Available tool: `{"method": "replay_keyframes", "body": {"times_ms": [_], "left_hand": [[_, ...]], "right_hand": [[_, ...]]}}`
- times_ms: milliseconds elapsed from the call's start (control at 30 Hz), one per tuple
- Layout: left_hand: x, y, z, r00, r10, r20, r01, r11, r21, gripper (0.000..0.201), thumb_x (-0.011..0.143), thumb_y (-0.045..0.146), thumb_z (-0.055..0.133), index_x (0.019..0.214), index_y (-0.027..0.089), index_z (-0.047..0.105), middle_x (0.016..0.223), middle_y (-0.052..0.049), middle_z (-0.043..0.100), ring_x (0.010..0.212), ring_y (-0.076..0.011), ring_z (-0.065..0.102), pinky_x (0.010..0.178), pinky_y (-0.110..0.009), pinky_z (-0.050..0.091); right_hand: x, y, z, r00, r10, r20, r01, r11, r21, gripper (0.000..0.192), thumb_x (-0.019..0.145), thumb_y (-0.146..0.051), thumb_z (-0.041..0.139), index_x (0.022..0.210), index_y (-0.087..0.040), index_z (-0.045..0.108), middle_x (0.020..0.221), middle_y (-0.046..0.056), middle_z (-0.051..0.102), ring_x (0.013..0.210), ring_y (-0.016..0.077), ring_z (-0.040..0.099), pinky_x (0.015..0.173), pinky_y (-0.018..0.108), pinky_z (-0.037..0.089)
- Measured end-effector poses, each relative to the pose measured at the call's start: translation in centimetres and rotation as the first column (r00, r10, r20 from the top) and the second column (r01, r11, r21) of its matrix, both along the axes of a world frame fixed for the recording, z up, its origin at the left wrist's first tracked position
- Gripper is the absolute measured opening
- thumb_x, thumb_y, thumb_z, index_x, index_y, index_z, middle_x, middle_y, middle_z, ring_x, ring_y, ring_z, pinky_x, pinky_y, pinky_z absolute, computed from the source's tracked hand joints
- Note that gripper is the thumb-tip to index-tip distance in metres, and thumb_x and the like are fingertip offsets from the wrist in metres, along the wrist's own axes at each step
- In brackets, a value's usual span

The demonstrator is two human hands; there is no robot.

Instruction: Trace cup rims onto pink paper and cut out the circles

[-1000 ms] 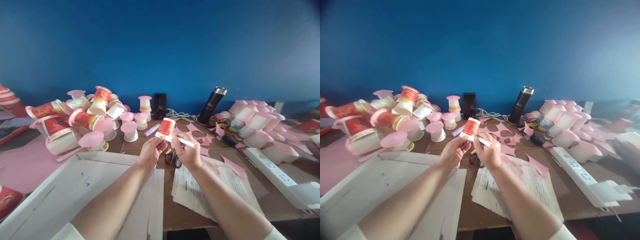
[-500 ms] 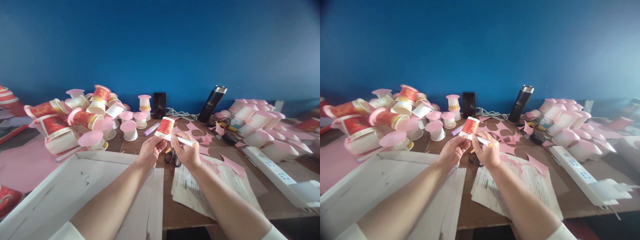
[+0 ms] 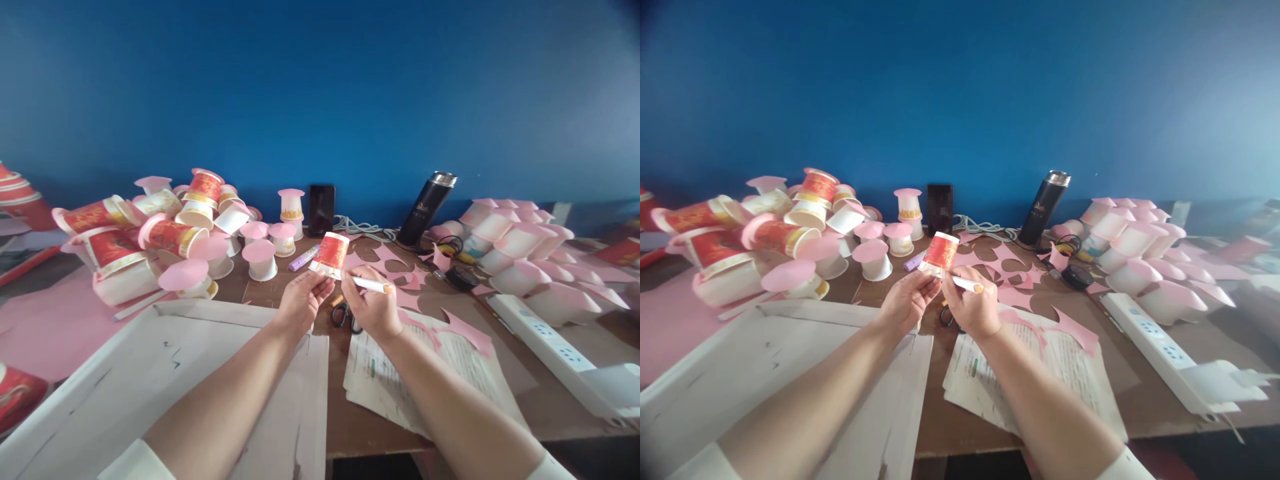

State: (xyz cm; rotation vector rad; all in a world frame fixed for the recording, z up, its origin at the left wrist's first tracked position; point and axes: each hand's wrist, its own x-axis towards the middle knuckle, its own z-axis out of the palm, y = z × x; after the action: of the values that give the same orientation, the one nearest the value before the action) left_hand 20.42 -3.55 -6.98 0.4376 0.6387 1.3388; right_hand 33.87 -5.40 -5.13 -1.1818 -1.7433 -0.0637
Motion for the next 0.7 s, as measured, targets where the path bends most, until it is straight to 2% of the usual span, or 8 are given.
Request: {"method": "replay_keyframes", "body": {"times_ms": [433,567,700], "left_hand": [[0.07,0.01,0.01,1.000,0.004,0.017,-0.004,1.000,0.021,0.011,0.069,0.017,0.072,0.074,0.011,0.065,0.075,-0.006,0.067,0.073,-0.0123,0.064,0.083,-0.029,0.052],[0.08,-0.14,0.44,0.999,0.023,0.031,-0.023,1.000,-0.010,0.011,0.070,0.014,0.071,0.078,0.011,0.065,0.079,-0.007,0.068,0.078,-0.0138,0.065,0.090,-0.032,0.051],[0.05,-0.38,0.76,0.999,0.017,0.052,-0.016,1.000,-0.014,0.010,0.073,0.011,0.068,0.083,0.011,0.066,0.088,-0.007,0.068,0.084,-0.0135,0.065,0.092,-0.030,0.051]], "right_hand": [[-0.20,-0.14,0.05,0.999,0.018,-0.040,-0.020,0.999,-0.039,0.018,0.088,-0.030,0.053,0.076,-0.020,0.061,0.072,0.002,0.066,0.067,0.0146,0.062,0.061,0.025,0.046],[0.15,-0.17,0.22,0.993,0.018,-0.116,-0.017,1.000,0.007,0.015,0.088,-0.031,0.053,0.082,-0.021,0.062,0.074,0.003,0.067,0.069,0.0162,0.064,0.063,0.027,0.049],[0.49,-0.08,0.44,0.983,-0.010,-0.184,0.018,0.999,0.042,0.013,0.089,-0.029,0.052,0.088,-0.020,0.062,0.077,0.004,0.067,0.070,0.0163,0.064,0.067,0.029,0.051]]}}
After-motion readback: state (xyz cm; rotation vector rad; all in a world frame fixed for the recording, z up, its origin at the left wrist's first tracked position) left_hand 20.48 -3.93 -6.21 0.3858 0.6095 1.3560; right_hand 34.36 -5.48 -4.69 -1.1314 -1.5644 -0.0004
